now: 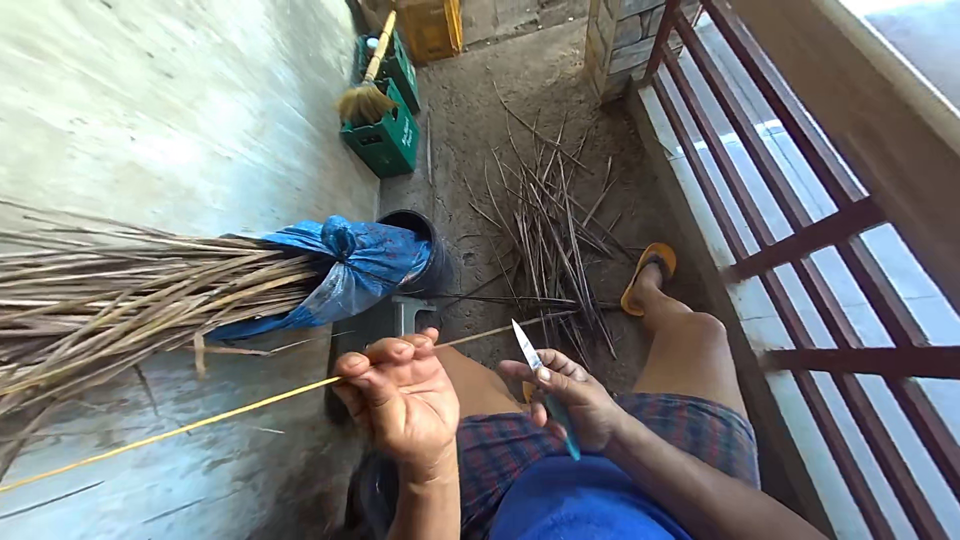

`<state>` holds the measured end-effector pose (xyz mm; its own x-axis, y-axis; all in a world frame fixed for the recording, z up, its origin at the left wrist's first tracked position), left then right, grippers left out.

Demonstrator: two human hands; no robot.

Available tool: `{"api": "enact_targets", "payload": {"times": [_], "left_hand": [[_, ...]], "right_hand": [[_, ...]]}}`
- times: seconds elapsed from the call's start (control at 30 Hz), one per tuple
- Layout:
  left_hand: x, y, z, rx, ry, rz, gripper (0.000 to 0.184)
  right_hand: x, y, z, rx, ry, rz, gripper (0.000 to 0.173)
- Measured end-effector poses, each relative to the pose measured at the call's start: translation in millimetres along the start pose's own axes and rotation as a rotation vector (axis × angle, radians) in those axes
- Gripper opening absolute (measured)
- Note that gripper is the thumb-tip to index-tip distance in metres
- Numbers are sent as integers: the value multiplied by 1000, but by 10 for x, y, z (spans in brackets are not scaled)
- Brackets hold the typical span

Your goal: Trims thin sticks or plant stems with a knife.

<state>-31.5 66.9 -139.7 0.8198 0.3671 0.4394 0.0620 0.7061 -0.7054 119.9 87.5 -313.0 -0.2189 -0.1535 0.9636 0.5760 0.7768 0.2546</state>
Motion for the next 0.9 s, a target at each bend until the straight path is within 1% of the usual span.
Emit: {"api": "enact_targets", "payload": {"times": [0.07, 0.17, 0.2, 0.27, 0.33, 0.43, 0.47, 0.5, 0.57, 0.6, 0.63, 0.67, 0.7, 0.73, 0.8, 0.83, 0.87, 0.9], "left_hand": [[-31, 198, -238, -107, -27, -48, 23], [-163, 400, -575, -235, -54, -41, 22], [-218, 445, -678, -272, -58, -25, 22], [-315, 530, -901, -367, -42, 47, 22], [-390, 605, -1175, -475, 12, 106, 25], [-436, 712, -1645, -644, 197, 196, 34], [-432, 741, -1782, -709, 281, 237, 40], [-418, 768, -1897, -788, 363, 267, 53], [-384, 805, -2065, -954, 536, 338, 91], [-391, 811, -2130, -1026, 613, 385, 103], [-405, 806, -2183, -1068, 693, 422, 109], [-405, 781, -2204, -1060, 769, 432, 108], [-371, 736, -2177, -1012, 828, 409, 103], [-314, 675, -2095, -928, 849, 361, 92], [-234, 560, -1827, -744, 777, 308, 61], [-232, 526, -1657, -652, 714, 365, 50], [-265, 520, -1491, -572, 649, 477, 43], [-324, 543, -1352, -519, 600, 623, 43]], "right_hand": [[-9, 144, 19, -72, -59, 28, 20], [-144, 351, 47, -168, -163, 38, 19], [-218, 416, 56, -196, -199, -6, 19], [-385, 571, 67, -236, -289, -185, 20], [-564, 723, 85, -246, -368, -302, 20], [-734, 888, 100, -272, -403, -378, 18], [-759, 934, 92, -289, -397, -431, 18], [-776, 977, 80, -312, -386, -489, 18], [-811, 1042, 58, -356, -377, -577, 18], [-834, 1062, 56, -375, -378, -616, 19], [-855, 1076, 58, -395, -379, -650, 19], [-877, 1083, 61, -416, -381, -674, 20], [-897, 1084, 66, -432, -385, -689, 19], [-910, 1076, 72, -438, -388, -693, 19], [-912, 1013, 77, -429, -379, -684, 20], [-887, 966, 84, -425, -351, -676, 20], [-837, 923, 96, -423, -315, -681, 21], [-772, 883, 104, -422, -280, -693, 21]]}}
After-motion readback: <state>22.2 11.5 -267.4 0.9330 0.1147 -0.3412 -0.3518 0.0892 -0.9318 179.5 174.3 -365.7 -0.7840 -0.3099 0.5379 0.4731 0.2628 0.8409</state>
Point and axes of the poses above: each hand's wrist, its own z-axis towards the middle knuckle, its own x-axis out of the palm, y = z × x, the point moved 10 cm from there along z, towards the middle knuckle, and after that the axes turned 7 degrees about z, right-handed, at the moved point
